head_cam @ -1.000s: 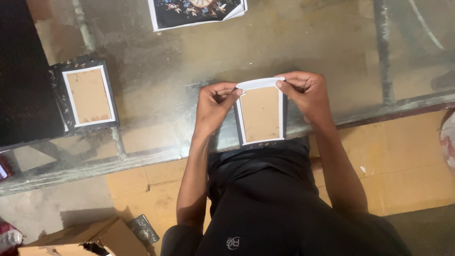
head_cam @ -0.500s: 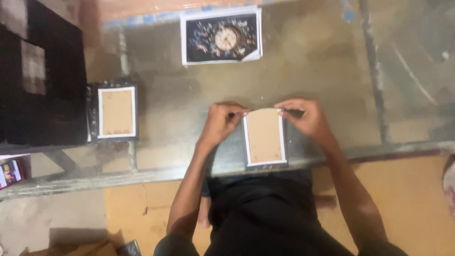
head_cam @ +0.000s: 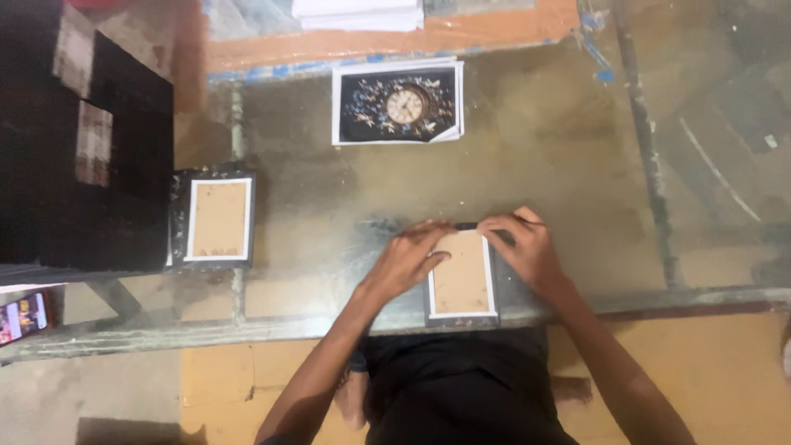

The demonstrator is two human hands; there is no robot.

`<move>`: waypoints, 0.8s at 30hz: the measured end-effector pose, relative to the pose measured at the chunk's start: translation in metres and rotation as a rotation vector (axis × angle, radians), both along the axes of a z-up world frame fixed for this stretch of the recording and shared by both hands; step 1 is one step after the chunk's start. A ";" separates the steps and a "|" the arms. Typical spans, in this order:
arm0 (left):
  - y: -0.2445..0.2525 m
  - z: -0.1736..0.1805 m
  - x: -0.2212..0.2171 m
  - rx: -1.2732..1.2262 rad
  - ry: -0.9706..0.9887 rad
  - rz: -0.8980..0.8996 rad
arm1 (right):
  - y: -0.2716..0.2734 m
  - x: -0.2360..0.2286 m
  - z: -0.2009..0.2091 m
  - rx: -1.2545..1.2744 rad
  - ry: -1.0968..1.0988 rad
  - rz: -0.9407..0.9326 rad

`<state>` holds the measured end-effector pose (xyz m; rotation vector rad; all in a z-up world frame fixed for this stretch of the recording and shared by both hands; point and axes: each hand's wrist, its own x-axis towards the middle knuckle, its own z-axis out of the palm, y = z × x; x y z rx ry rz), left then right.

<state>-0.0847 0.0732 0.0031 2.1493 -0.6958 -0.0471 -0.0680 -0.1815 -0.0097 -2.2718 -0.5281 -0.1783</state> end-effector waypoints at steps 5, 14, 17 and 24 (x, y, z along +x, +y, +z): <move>0.000 -0.010 -0.003 0.088 -0.031 -0.008 | 0.002 0.006 0.015 -0.090 0.146 0.326; -0.002 -0.017 -0.013 0.075 -0.135 0.032 | 0.005 -0.005 -0.008 -0.169 0.104 0.325; 0.001 -0.018 -0.011 0.033 -0.103 0.036 | 0.006 -0.010 -0.013 -0.174 0.113 0.265; 0.002 -0.006 0.027 -0.340 0.668 0.086 | 0.011 -0.022 -0.001 -0.193 0.136 0.166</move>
